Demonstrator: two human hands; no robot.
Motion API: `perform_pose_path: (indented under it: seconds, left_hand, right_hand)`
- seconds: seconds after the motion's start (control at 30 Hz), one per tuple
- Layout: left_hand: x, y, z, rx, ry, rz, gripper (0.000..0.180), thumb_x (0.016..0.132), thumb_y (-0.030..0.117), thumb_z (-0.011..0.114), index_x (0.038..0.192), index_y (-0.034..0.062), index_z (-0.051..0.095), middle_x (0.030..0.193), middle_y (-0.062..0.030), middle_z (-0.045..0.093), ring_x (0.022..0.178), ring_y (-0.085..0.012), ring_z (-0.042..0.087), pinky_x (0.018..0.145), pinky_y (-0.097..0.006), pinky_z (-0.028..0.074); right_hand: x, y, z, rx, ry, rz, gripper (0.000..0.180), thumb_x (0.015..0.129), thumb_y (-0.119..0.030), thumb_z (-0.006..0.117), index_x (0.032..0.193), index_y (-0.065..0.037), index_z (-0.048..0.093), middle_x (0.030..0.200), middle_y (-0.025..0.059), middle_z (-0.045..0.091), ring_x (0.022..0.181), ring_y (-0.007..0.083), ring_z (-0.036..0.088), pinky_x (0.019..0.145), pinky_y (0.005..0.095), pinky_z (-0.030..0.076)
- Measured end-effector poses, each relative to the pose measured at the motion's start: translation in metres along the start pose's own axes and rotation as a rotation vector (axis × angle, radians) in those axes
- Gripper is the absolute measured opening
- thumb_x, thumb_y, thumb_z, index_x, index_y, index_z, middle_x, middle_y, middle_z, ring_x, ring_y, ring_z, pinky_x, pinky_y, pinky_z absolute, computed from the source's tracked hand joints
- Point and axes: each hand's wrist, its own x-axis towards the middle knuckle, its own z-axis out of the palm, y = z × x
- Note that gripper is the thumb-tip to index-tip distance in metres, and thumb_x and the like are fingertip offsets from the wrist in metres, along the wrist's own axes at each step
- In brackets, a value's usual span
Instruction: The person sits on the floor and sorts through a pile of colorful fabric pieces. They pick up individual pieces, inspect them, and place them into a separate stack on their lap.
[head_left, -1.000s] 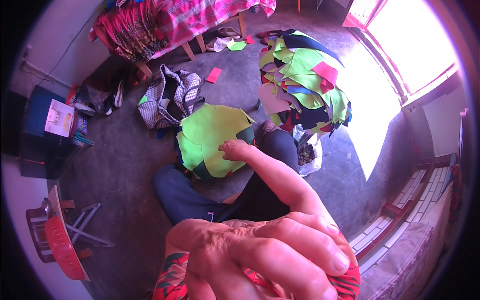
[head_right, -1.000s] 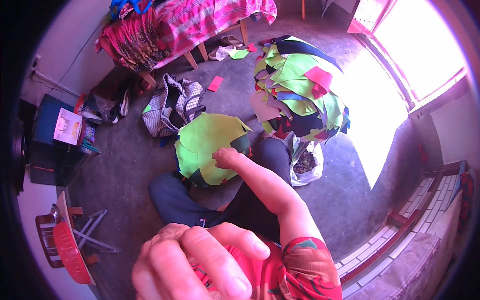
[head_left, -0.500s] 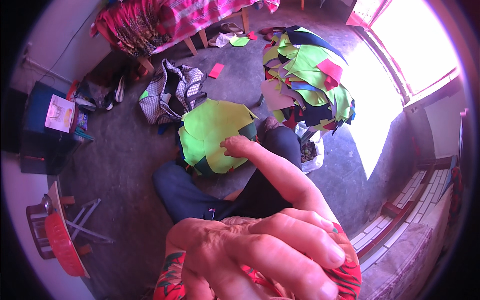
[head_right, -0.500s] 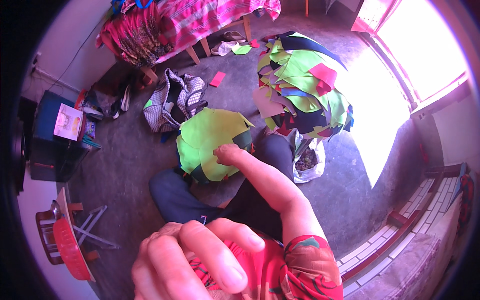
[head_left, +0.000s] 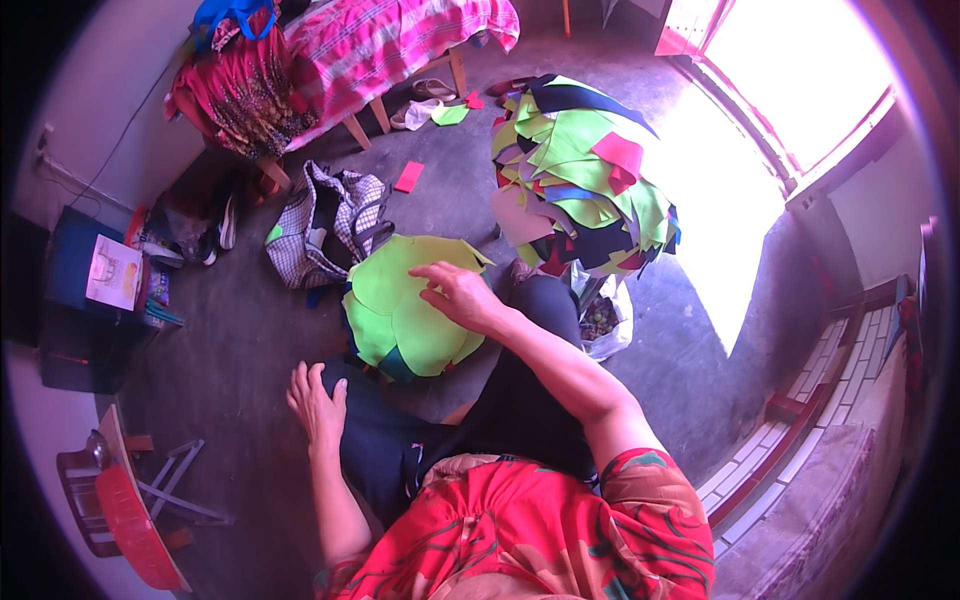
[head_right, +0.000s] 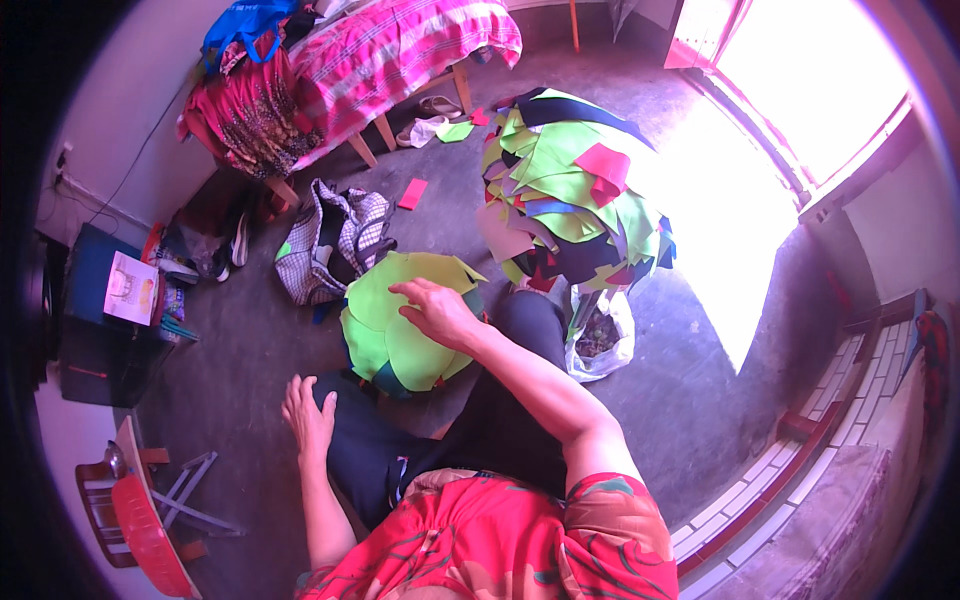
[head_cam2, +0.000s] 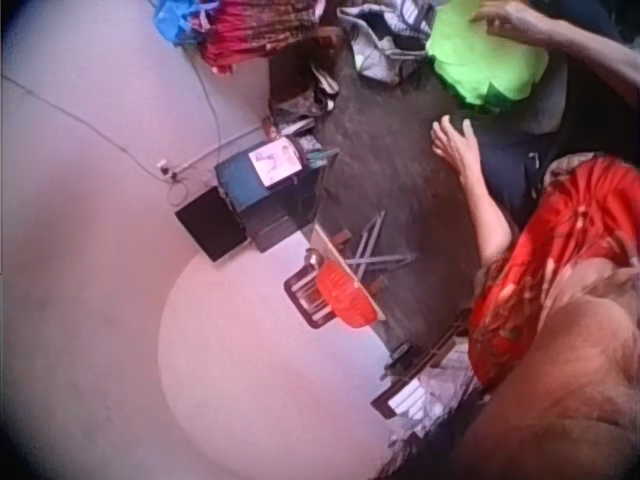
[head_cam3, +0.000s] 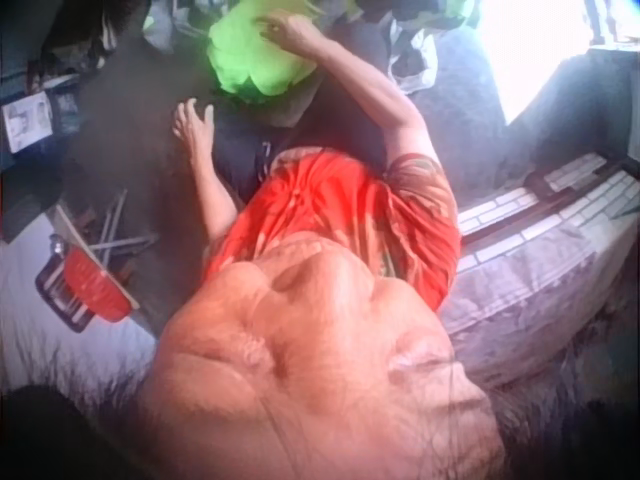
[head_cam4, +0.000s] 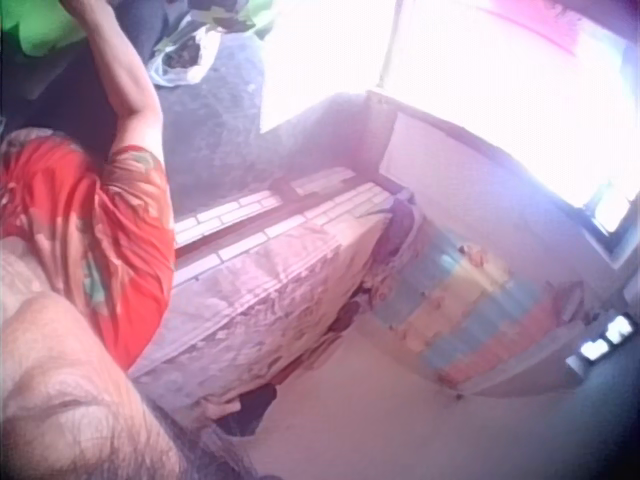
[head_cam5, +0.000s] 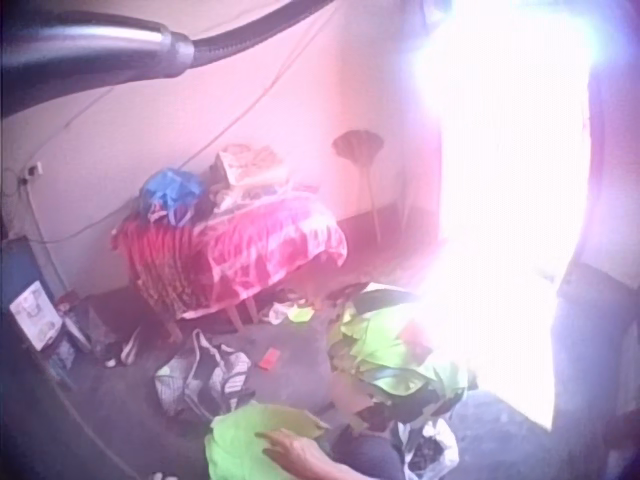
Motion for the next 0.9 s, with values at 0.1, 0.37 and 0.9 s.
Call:
perform_pose_path:
  seconds: [0.1,0.37,0.9]
  left_hand:
    - [-0.006,-0.001,0.009,-0.071,-0.026,-0.085,0.043,0.081,0.025,0.064,0.118,0.0089,0.050,0.131,-0.0154,0.042,0.120,-0.0359,0.038,0.098,-0.047,0.034]
    - [-0.005,0.007,0.008,-0.046,-0.021,-0.152,0.043,0.080,0.026,0.064,0.118,0.0114,0.051,0.131,-0.0121,0.043,0.120,-0.0337,0.039,0.094,-0.047,0.038]
    - [-0.004,0.000,0.009,-0.103,0.017,-0.160,0.041,0.078,0.023,0.065,0.116,0.0113,0.054,0.128,-0.0112,0.046,0.117,-0.0325,0.043,0.094,-0.043,0.038]
  right_hand:
    - [0.001,-0.018,-0.048,-0.010,0.465,-0.215,0.034,0.069,0.003,0.065,0.101,-0.007,0.060,0.098,0.0114,0.061,0.090,0.0270,0.061,0.076,0.0356,0.050]
    - [-0.020,0.039,-0.225,-0.883,1.109,0.201,0.066,0.069,-0.025,0.074,0.124,-0.003,0.045,0.124,0.0186,0.048,0.114,0.0340,0.048,0.097,0.0443,0.037]
    - [-0.049,0.120,-0.258,-0.563,1.054,0.624,0.029,0.080,-0.023,0.059,0.104,-0.007,0.059,0.085,0.0169,0.065,0.078,0.0321,0.063,0.068,0.0403,0.048]
